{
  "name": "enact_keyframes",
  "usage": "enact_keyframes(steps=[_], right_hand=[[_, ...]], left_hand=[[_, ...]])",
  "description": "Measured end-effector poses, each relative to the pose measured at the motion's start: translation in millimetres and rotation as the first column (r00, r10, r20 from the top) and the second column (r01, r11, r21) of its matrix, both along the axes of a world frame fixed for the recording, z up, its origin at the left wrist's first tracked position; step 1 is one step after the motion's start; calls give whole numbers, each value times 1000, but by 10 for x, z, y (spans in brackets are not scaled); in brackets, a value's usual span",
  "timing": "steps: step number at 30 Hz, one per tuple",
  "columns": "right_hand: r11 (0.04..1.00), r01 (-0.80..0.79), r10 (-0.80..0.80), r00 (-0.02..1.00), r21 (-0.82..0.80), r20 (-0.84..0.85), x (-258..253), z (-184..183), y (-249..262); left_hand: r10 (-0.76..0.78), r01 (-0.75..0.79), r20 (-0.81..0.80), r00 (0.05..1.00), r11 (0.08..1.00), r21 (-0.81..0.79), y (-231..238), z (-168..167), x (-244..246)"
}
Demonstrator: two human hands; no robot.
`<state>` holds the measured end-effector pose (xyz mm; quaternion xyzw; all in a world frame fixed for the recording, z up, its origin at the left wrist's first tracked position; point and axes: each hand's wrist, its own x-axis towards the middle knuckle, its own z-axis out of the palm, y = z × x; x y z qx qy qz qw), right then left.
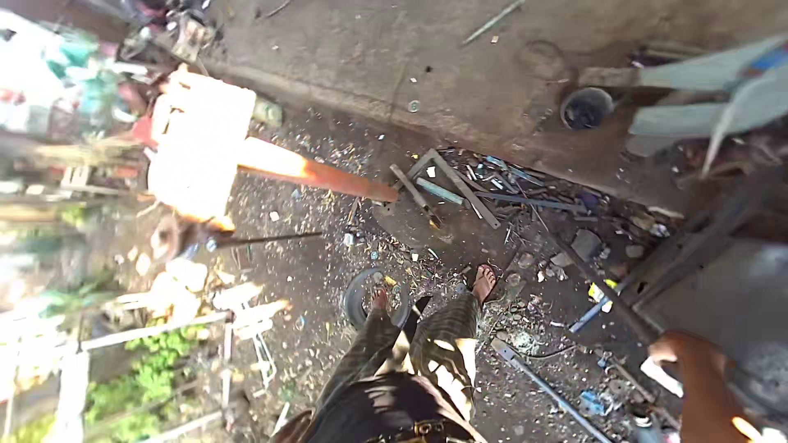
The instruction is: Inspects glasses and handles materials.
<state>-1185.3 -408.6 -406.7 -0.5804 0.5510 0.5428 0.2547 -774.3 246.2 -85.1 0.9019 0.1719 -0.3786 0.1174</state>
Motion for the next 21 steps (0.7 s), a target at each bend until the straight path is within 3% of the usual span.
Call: enact_keyframes(steps=[1, 3, 5, 6, 8, 11, 12, 14, 15, 16, 18, 21], right_hand=[[990, 72, -77, 997, 121, 33, 122, -56, 138], [897, 378, -414, 900, 229, 135, 408, -56, 610], [686, 673, -725, 663, 278, 185, 746, -138, 1158], [598, 755, -801, 563, 268, 204, 949, -163, 1424], [552, 799, -829, 495, 237, 262, 1384, -173, 1809], [596, 770, -790, 508, 230, 344, 2133, 98, 1965], [631, 742, -764, 542, 229, 350, 2343, 269, 2023], [843, 498, -537, 776, 202, 330, 2695, 618, 2125], [951, 251, -295, 909, 179, 293, 2823, 748, 2210], [986, -11, -30, 969, 165, 247, 2947, 852, 2314], [914, -348, 319, 934, 210, 159, 3224, 1014, 2585], [838, -505, 486, 863, 207, 142, 3819, 1361, 3192]], left_hand=[[-10, 10, -9, 1000, 1000, 0, 74, -39, -50], [51, -51, -24, 998, 999, 10, -41, -35, -153], [119, -120, -48, 992, 993, -14, -62, -84, -209], [143, -145, -54, 988, 989, -41, 11, -132, -241], [171, -178, -81, 982, 979, -94, 246, -255, -285], [300, -306, -62, 952, 934, -183, 712, -523, -378], [373, -375, -52, 927, 905, -202, 814, -583, -382], [528, -516, -24, 849, 817, -257, 935, -712, -368], [596, -573, -10, 803, 767, -288, 1032, -785, -348], [655, -617, 6, 756, 715, -327, 1172, -898, -319], [737, -661, 34, 675, 624, -417, 1489, -1195, -197], [803, -708, -21, 595, 511, -488, 1845, -1543, 236]])
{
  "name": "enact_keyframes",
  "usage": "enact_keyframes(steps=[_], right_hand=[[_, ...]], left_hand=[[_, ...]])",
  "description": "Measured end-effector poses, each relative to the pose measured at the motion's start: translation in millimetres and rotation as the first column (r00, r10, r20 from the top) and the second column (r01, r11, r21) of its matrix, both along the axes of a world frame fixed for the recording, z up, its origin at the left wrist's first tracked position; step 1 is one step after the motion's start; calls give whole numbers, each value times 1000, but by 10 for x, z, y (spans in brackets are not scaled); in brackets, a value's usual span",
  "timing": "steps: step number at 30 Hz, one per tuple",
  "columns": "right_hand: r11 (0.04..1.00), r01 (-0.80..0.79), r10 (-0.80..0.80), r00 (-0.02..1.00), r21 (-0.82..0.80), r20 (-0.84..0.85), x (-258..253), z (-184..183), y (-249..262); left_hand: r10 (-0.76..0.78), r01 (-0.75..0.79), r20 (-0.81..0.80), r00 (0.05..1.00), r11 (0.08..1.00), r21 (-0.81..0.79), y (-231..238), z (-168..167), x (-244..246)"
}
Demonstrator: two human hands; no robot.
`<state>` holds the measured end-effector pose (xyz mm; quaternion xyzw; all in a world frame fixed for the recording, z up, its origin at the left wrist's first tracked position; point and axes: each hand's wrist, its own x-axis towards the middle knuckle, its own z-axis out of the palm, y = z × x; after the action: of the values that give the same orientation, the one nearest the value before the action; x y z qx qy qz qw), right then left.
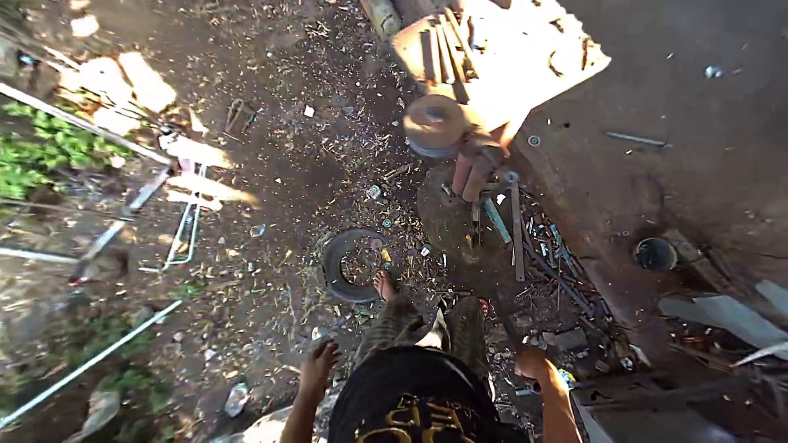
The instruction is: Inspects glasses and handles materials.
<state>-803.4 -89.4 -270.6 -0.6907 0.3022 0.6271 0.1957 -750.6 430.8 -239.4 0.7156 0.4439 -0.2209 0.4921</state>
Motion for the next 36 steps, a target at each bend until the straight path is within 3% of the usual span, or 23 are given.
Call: enact_keyframes(steps=[5, 8, 12, 15, 18, 22, 25, 29, 32, 36], right_hand=[[960, -281, 281, 951, -25, 128, 1518, 721, 1522], [910, -414, 401, 879, -6, 257, 2120, 1109, 2175], [856, -513, 423, 767, 64, 483, 2421, 1565, 2413], [846, -523, 377, 722, 102, 580, 2480, 1714, 2432], [895, -446, 343, 726, 28, 596, 2464, 1618, 2527], [980, -195, 179, 775, -40, 606, 2634, 1179, 2703], [985, -137, 172, 798, -104, 578, 2875, 879, 2804], [999, -28, -4, 729, 36, 684, 3280, 511, 2848], [990, 106, -140, 671, 93, 728, 3733, 192, 2821], [990, 88, -143, 569, 113, 810, 4540, -110, 2736]], left_hand=[[99, -89, 61, 993, 985, -149, 495, -275, 1181], [188, -158, 77, 979, 944, -291, 740, -358, 1855], [364, -327, -31, 931, 793, -514, 846, -262, 2623], [492, -349, -16, 870, 593, -725, 879, 170, 3141], [661, -376, 33, 750, 466, -801, 826, 547, 3502], [601, -167, 143, 786, 430, -887, 702, 921, 3803], [470, 79, 308, 827, 446, -892, 385, 1211, 4075], [312, 266, 466, 828, 512, -817, -66, 1460, 4469], [159, 469, 623, 765, 524, -710, -331, 1506, 4788], [-55, 735, 805, 591, 448, -509, -540, 1405, 5258]])
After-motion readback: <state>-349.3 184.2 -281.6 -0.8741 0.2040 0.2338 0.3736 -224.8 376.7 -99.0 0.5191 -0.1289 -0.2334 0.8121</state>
